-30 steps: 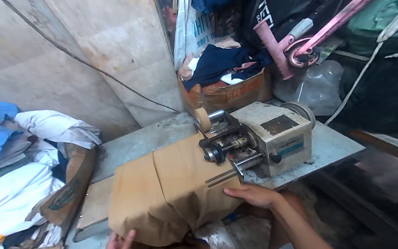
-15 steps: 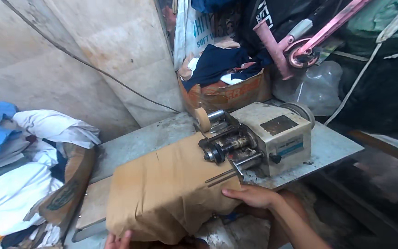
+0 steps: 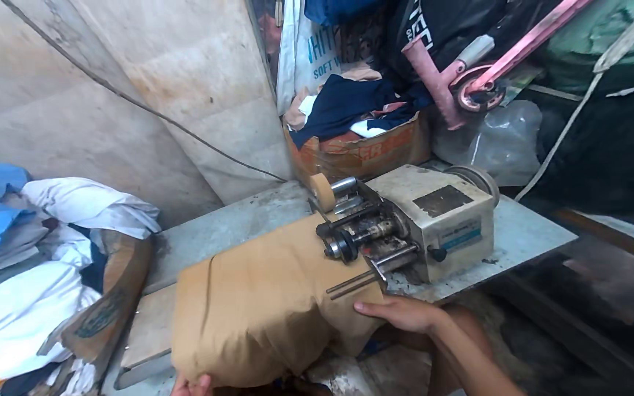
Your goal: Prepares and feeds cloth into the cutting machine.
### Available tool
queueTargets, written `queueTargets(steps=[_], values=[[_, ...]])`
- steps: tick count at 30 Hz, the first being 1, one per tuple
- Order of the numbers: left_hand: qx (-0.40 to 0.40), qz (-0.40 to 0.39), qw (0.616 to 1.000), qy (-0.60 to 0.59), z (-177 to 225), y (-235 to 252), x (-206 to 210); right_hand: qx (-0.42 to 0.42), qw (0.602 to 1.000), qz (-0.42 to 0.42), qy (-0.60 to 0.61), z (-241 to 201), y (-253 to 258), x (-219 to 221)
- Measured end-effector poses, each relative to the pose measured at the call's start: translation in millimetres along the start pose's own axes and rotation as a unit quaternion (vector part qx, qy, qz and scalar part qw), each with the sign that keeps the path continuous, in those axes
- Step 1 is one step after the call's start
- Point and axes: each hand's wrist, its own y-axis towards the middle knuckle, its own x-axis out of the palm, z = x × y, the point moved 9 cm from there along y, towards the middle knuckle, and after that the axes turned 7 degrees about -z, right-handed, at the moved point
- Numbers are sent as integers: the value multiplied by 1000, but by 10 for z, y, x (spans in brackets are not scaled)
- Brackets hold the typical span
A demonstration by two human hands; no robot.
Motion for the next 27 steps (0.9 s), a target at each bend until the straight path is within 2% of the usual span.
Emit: queueTargets(steps=[3, 7, 9, 11, 13, 15, 17, 19, 23, 27], values=[[-61, 0, 996, 71, -37, -13, 134, 13, 1000, 7, 11, 2, -1, -11], [-7, -10, 1000, -21, -34, 0, 11, 9, 1000, 11, 12, 2, -11, -14], [-45, 16, 998, 44, -35, 2, 49, 7, 1000, 12, 15, -4, -19, -7], [-90, -13, 992, 88, -47, -16, 148, 9, 1000, 10, 12, -7, -11, -3], [-42, -43, 998, 13, -46, -8, 100, 9, 1000, 9, 11, 13, 16, -15], [6, -39, 998, -44, -49, 34, -6, 11, 1000, 9, 5, 31, 23, -18], [-27, 16, 999, 8, -83, 37, -15, 20, 1000, 7, -7, 31, 20, -6], [-77, 9, 994, 75, -93, 16, 87, 19, 1000, 2, -8, 12, 17, 7], [-1, -46, 998, -41, -54, 3, 5, 11, 1000, 7, -16, 40, 20, -10], [-57, 11, 998, 31, -164, 12, 20, 11, 1000, 5, -4, 54, 31, -12]])
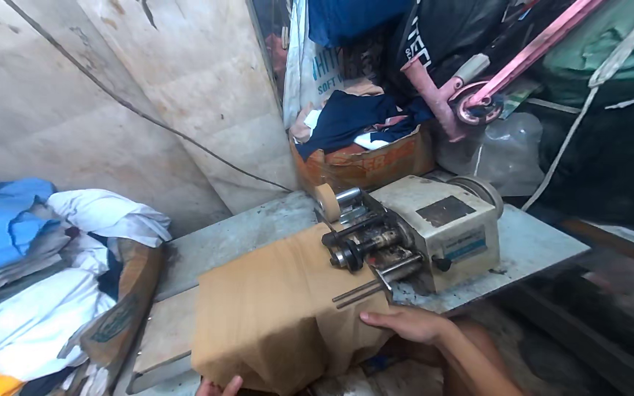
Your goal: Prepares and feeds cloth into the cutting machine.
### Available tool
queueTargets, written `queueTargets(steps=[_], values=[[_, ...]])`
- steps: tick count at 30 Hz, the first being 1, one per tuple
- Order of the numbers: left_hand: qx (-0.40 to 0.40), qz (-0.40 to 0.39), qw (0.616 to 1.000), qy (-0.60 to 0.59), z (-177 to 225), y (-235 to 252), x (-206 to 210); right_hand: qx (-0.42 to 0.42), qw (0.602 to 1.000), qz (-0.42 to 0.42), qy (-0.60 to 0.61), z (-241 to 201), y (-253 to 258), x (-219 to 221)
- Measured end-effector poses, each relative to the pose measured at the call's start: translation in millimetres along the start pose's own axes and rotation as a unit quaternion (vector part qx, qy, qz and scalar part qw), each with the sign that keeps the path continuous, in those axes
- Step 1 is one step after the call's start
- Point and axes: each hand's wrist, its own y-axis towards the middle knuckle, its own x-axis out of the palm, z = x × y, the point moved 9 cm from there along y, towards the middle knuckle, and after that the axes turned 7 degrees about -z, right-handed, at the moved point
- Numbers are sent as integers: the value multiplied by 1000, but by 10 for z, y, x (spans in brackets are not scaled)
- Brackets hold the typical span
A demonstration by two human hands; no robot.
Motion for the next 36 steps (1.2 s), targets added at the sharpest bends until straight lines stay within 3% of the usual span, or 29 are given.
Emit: queueTargets(steps=[5, 7, 9, 13, 15, 17, 21, 24, 26, 29, 32, 34, 36], values=[[62, -20, 994, -83, 29, 10, -93, 1, 1000, -3, -1, 10, -8, -7], [27, 19, 999, -39, 11, 4, -89, 3, 1000, -3, 5, 3, -7, 3], [-8, 2, 1000, 6, 39, -23, 30, -3, 1000, -7, 9, -8, -1, 3], [61, -46, 994, -73, 130, -16, -27, -7, 1000, -7, 12, -5, -7, 4], [21, 6, 1000, -17, 80, -13, -47, -3, 1000, -1, 13, -4, -14, 8], [-28, 5, 999, 46, 64, -36, 63, -1, 1000, 2, 9, -13, -8, 4], [56, -55, 995, -63, 118, -4, 27, -14, 1000, -8, 8, -34, -12, 11], [9, 16, 1000, 9, 45, -3, 32, -21, 1000, -7, 5, -58, -22, 28], [-16, -13, 999, 29, 8, -59, 114, -16, 1000, -1, -1, -51, -32, 22], [51, -68, 994, -67, 65, -50, 51, -24, 1000, -6, 12, -41, -31, 9], [21, 16, 999, -17, 49, -20, 27, -33, 999, -8, 37, -49, -41, 10], [-16, 10, 999, 35, 27, -50, 100, -29, 999, -11, 44, -49, -41, 8], [8, -19, 1000, -10, 45, -75, 86, -33, 998, -14, 49, -61, -54, 15]])
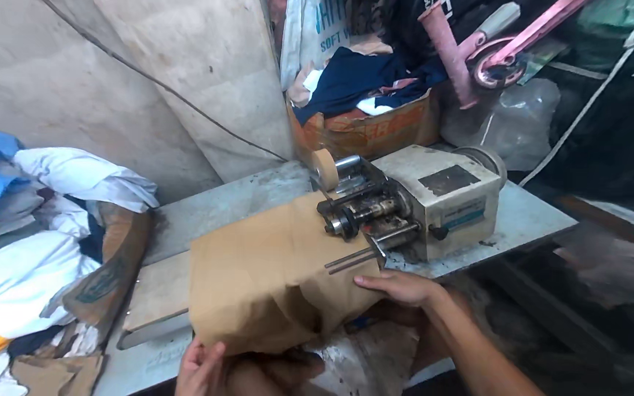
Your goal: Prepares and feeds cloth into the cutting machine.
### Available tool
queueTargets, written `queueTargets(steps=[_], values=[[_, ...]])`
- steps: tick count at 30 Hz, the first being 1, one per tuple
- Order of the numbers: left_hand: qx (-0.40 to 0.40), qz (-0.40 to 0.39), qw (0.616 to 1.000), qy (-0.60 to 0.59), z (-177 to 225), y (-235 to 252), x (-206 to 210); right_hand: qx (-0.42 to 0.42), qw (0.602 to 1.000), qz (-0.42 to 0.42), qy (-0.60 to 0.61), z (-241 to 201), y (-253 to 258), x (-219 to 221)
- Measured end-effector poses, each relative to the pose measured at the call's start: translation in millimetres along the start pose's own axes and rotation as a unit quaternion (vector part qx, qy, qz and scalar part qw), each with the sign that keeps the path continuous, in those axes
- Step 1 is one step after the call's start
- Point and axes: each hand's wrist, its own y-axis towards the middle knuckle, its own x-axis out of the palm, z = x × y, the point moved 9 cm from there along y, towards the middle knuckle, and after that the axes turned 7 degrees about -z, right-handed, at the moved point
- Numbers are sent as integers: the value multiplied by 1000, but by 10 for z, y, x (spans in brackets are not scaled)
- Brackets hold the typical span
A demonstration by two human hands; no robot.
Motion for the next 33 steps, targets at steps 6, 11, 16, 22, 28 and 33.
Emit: queueTargets(steps=[6, 11, 16, 22, 28, 33], values=[[-14, 29, 999, 36, -11, 67, -110, -16, 1000, 1, 6, -66, -16, 24], [7, 43, 999, 3, 25, 65, -134, -14, 1000, 11, -15, -31, -6, 12], [61, 38, 997, -40, 139, 85, -127, -10, 1000, 10, -17, -29, 8, 6], [34, 29, 998, -36, 95, 114, -126, -6, 999, 16, -40, -77, -8, 14], [-9, 56, 998, 31, 95, 29, -105, -14, 1000, 11, -26, -62, -7, 27], [-2, 84, 995, 53, 74, 64, -120, -13, 1000, 7, -11, -49, 4, 10]])
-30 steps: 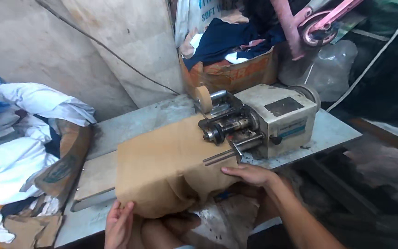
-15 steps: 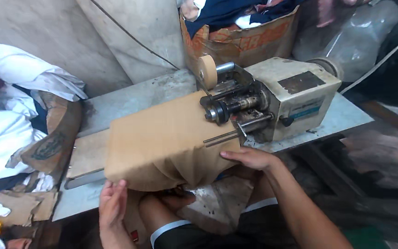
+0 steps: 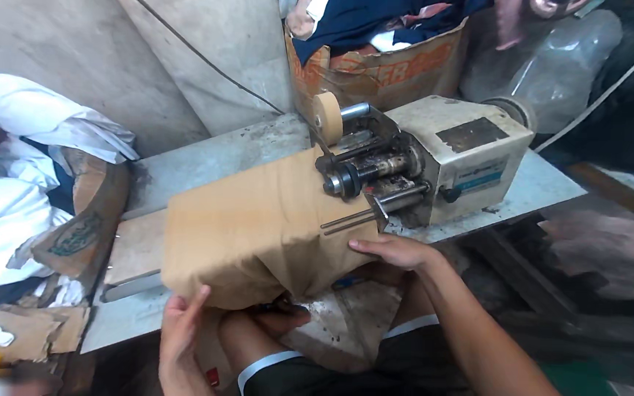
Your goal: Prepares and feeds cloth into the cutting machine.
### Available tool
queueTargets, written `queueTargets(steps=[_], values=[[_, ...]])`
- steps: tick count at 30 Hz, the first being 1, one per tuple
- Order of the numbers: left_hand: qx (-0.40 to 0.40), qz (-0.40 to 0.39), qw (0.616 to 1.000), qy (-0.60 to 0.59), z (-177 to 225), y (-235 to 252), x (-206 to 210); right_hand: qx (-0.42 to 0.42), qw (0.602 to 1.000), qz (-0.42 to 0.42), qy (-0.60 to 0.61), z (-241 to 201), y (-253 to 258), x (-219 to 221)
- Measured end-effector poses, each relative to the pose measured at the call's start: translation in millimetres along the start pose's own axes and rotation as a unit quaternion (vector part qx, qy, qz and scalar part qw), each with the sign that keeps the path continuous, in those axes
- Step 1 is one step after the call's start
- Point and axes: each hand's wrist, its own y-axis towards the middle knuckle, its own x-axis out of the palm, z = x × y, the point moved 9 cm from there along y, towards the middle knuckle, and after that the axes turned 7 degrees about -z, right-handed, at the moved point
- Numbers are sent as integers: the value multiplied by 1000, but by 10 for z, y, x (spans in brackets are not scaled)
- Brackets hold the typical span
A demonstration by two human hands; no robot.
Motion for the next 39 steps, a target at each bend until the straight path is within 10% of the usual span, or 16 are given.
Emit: queueTargets(steps=[39], values=[[49, -6, 997, -57, 53, -44, -68, 0, 999, -20, -41, 10, 31, 19]])
